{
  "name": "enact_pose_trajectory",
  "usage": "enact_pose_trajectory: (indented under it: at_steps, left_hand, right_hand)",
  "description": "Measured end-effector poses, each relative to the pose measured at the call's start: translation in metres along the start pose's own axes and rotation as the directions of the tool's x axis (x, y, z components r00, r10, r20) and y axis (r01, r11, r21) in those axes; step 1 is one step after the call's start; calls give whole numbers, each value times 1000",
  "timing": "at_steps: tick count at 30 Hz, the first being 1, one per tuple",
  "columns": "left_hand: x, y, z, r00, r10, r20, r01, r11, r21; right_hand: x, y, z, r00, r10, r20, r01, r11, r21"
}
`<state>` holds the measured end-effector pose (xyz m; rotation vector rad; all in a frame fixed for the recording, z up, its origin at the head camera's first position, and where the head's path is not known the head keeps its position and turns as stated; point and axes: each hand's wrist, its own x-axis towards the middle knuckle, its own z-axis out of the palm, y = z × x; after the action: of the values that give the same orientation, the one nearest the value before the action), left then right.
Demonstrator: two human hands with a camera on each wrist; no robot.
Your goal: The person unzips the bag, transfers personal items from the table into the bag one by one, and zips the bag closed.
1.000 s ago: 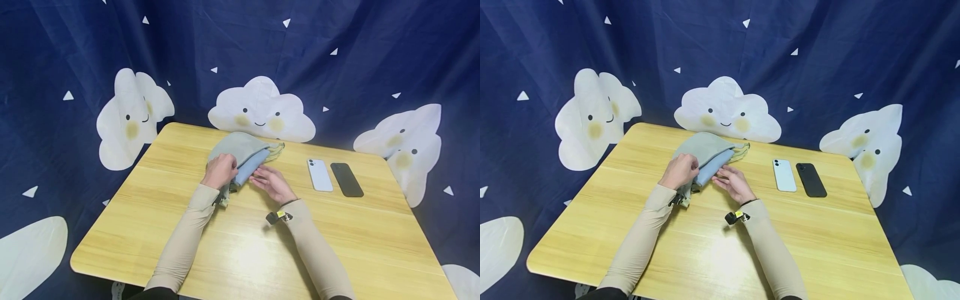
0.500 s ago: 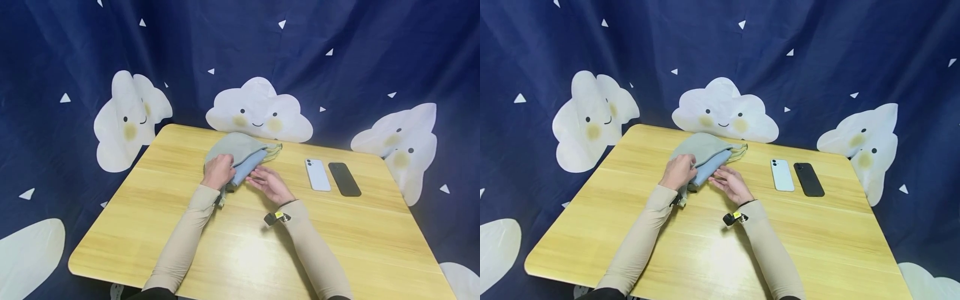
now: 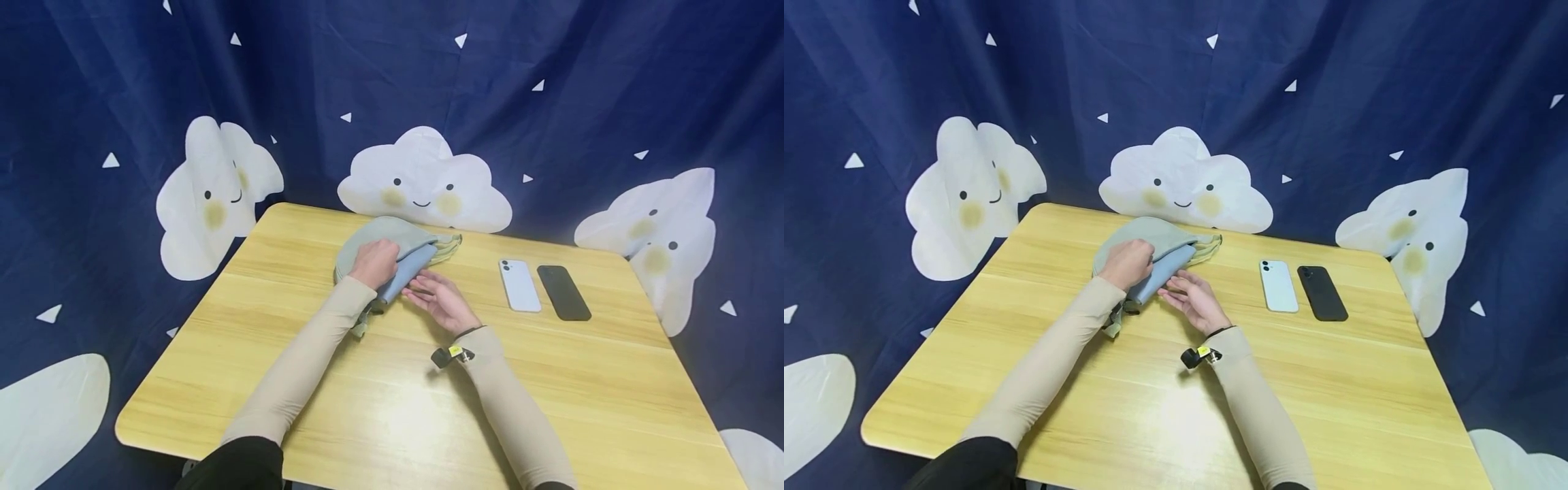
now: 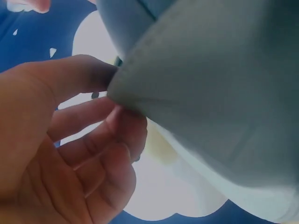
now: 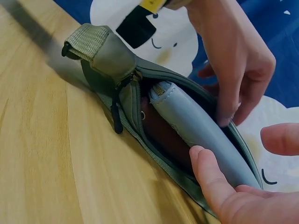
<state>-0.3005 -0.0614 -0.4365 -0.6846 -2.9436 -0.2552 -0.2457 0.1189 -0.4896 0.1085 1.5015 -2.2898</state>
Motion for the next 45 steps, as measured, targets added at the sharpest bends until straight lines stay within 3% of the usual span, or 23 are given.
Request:
enact_pose_trajectory:
  at_steps: [8,26,45]
  left_hand:
    - [12,4,2,998,62,8,-62,997,37]
    - [3,8,1,995,103,-17,-103,994,23]
    - [-4,16,-5,988,147,-38,-149,987,-61]
  right_hand:
    - [1,0,1,1000,-3,-7,4,1000,7]
    - [2,0,6,1000,2,-11,-2,1000,-1]
    - [-3,1,5,1000,-12,-7,12,1000,25]
